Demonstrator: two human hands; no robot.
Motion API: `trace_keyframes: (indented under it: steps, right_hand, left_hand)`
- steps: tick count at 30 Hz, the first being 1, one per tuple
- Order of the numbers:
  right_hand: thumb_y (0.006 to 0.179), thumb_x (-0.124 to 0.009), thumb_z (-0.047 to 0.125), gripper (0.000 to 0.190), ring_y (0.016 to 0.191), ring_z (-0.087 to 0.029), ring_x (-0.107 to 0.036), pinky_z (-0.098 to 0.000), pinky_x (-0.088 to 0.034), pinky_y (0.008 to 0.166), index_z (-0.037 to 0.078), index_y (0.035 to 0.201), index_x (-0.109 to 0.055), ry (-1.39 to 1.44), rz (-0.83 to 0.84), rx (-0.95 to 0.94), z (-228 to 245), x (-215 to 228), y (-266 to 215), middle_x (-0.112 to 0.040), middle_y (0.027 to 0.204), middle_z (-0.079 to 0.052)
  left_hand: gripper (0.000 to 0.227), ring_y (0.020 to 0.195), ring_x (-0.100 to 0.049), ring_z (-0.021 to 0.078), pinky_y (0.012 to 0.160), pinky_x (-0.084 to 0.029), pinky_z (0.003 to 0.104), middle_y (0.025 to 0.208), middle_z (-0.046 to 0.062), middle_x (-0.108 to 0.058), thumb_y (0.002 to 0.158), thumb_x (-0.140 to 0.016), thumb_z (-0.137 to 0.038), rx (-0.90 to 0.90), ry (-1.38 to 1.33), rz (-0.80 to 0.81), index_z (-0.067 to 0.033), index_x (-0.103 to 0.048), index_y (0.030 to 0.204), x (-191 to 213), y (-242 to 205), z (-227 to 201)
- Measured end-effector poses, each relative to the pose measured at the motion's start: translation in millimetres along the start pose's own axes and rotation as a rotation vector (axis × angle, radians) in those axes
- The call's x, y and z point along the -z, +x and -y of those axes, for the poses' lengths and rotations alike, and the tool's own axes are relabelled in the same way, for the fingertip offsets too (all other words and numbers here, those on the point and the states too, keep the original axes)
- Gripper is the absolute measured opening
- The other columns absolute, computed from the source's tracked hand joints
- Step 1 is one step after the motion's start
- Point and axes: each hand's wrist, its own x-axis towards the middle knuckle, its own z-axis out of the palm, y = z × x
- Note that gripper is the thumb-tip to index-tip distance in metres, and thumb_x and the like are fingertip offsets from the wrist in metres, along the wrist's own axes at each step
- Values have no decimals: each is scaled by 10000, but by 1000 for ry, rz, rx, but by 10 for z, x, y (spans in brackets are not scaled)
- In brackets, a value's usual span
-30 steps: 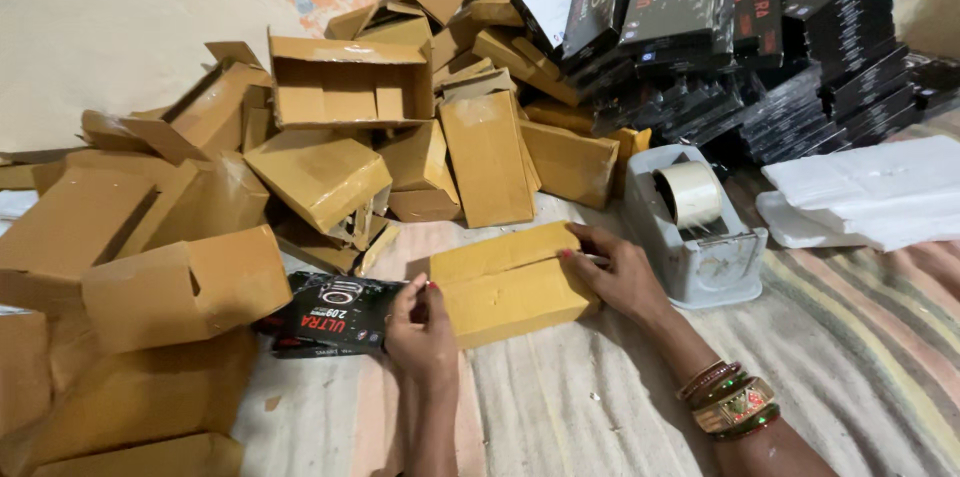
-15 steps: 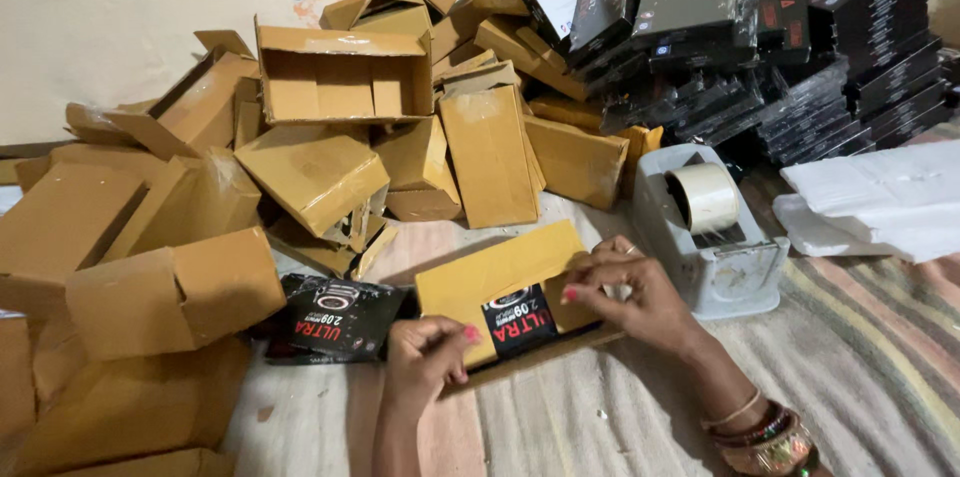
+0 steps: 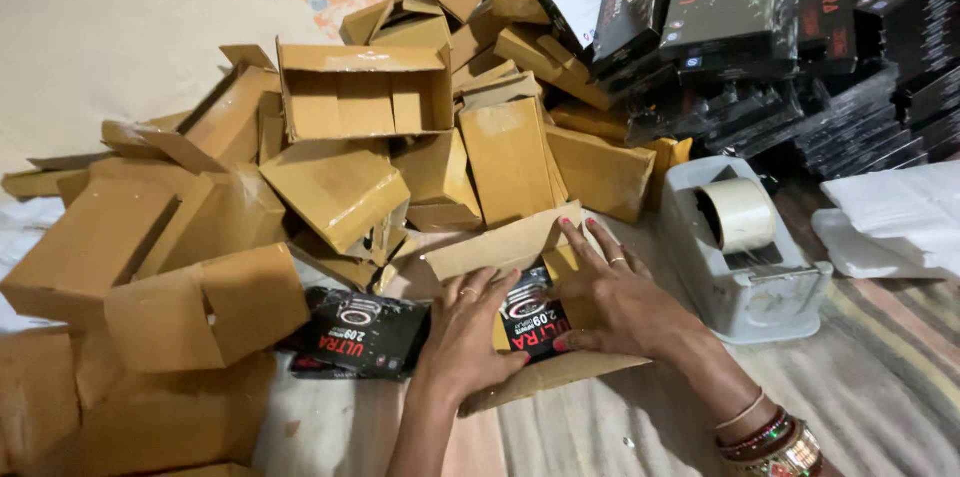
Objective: The person places a smartwatch box into a small cardboard box, adds white foam padding, closes the flaps, and seals the box with clear packing tape. The process is repeated for multiple smartwatch boxes.
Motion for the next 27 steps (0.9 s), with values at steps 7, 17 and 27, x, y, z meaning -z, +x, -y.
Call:
trace_keyframes:
  steps: [7, 17, 27]
  right_hand:
    - [655, -782, 170, 512, 1528, -415, -279, -474, -458, 1002, 112, 1161, -742, 78, -231, 28, -60, 27, 34, -196, 1700, -141]
    - [825, -782, 233, 206, 953, -295, -748, -423, -587, 817, 158, 1014, -820, -10, -485, -493, -425, 42, -164, -628, 1407, -56]
    - [819, -772, 275, 248, 955, -278, -682, -409, -574, 783, 137, 1024, -787, -128, -449, -391, -398, -157, -130, -725, 1043, -40]
  left_hand:
    - [660, 1502, -290, 323, 1208, -276, 401, 1573, 157, -399, 588, -764, -110, -21, -169, 13, -103, -687, 1244, 112, 112, 143]
    - [525, 1403, -451, 277, 1178, -326, 468, 1389, 21, -643, 667, -831, -251, 11, -34, -261, -182, -769, 1184, 251, -85, 703]
    - [913, 1407, -380, 380, 1067, -229, 697, 1316, 131, -591, 490, -971, -545, -96, 107, -327, -97, -693, 1236, 296, -38, 594]
